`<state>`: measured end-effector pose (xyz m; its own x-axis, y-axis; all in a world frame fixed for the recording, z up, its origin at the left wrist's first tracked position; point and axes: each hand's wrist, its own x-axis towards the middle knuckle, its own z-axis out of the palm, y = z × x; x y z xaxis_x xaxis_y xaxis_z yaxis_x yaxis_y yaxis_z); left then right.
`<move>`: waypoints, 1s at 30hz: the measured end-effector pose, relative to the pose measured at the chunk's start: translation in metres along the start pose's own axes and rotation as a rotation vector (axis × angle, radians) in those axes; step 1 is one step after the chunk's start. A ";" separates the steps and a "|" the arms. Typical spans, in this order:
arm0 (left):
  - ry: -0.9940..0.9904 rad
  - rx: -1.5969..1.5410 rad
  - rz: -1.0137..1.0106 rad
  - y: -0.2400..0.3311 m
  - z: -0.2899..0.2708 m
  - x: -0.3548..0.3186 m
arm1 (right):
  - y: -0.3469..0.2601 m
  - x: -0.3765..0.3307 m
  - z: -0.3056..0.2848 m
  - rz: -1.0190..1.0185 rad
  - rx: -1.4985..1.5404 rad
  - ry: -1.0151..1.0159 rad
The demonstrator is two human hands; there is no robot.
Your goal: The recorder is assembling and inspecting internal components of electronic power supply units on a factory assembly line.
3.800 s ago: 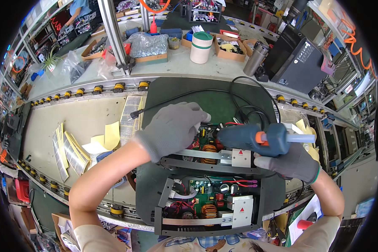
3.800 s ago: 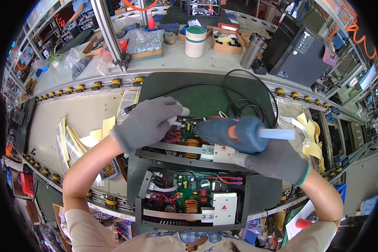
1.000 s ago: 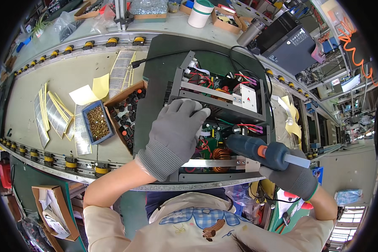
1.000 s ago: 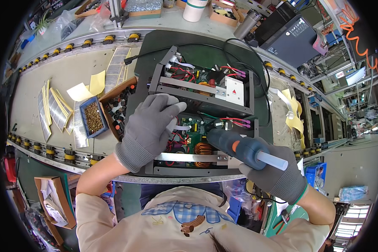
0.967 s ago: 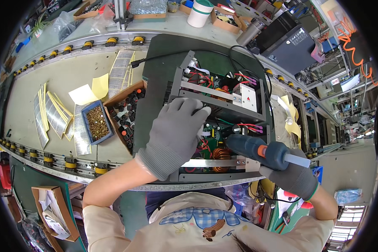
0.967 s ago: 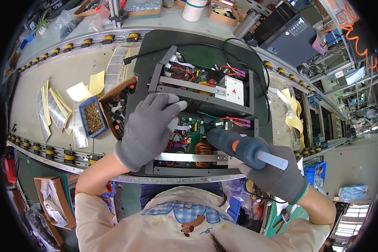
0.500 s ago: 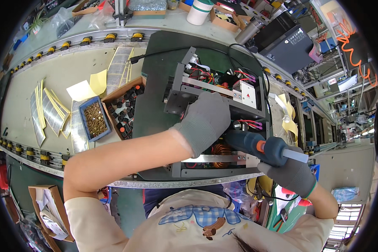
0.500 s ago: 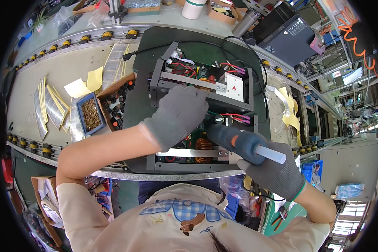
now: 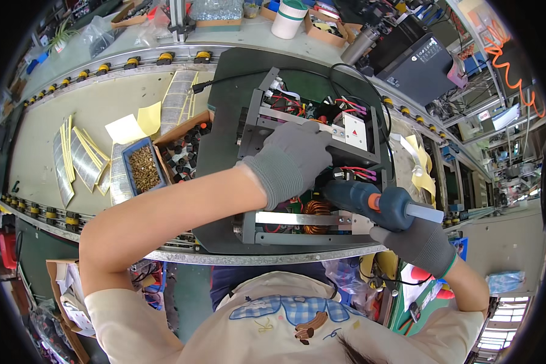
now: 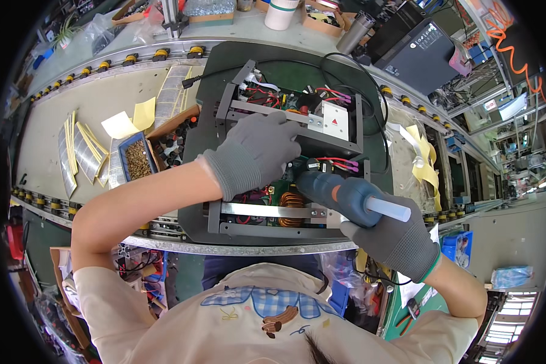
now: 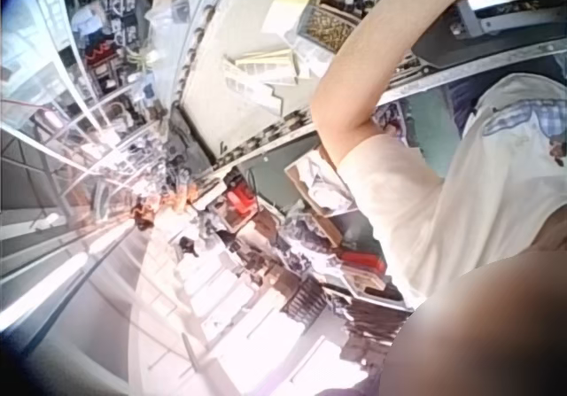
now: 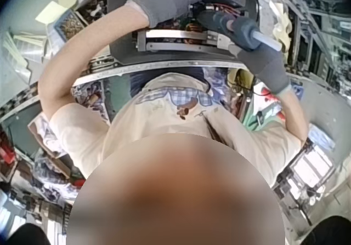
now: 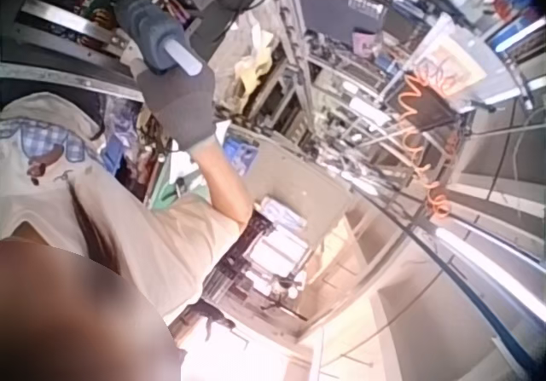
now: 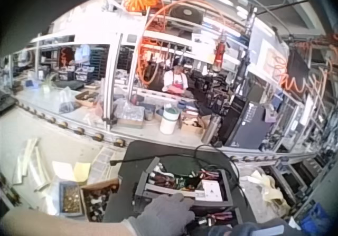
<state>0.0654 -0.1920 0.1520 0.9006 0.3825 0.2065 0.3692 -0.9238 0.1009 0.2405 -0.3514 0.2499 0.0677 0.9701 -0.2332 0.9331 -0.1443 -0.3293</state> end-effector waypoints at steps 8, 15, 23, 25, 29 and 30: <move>-0.242 -0.183 -0.187 0.008 -0.006 -0.013 | 0.000 0.001 0.000 -0.006 -0.015 -0.005; -0.229 -0.191 -0.113 0.006 -0.007 -0.016 | -0.001 0.001 -0.001 0.038 -0.029 -0.007; -0.391 -0.062 -0.067 0.009 -0.004 -0.011 | -0.002 0.001 -0.001 0.003 -0.007 0.003; -0.415 -0.045 -0.045 0.010 -0.001 -0.011 | -0.001 0.001 0.000 0.000 -0.009 0.007; -0.320 -0.124 -0.127 0.014 -0.004 -0.010 | 0.002 0.002 0.002 0.002 0.022 0.022; -0.393 -0.022 -0.113 0.016 -0.006 -0.008 | 0.002 0.002 0.002 0.045 -0.016 0.016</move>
<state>0.0628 -0.2102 0.1576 0.8751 0.4432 -0.1942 0.4700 -0.8740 0.1231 0.2424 -0.3501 0.2471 0.1155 0.9656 -0.2329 0.9345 -0.1851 -0.3042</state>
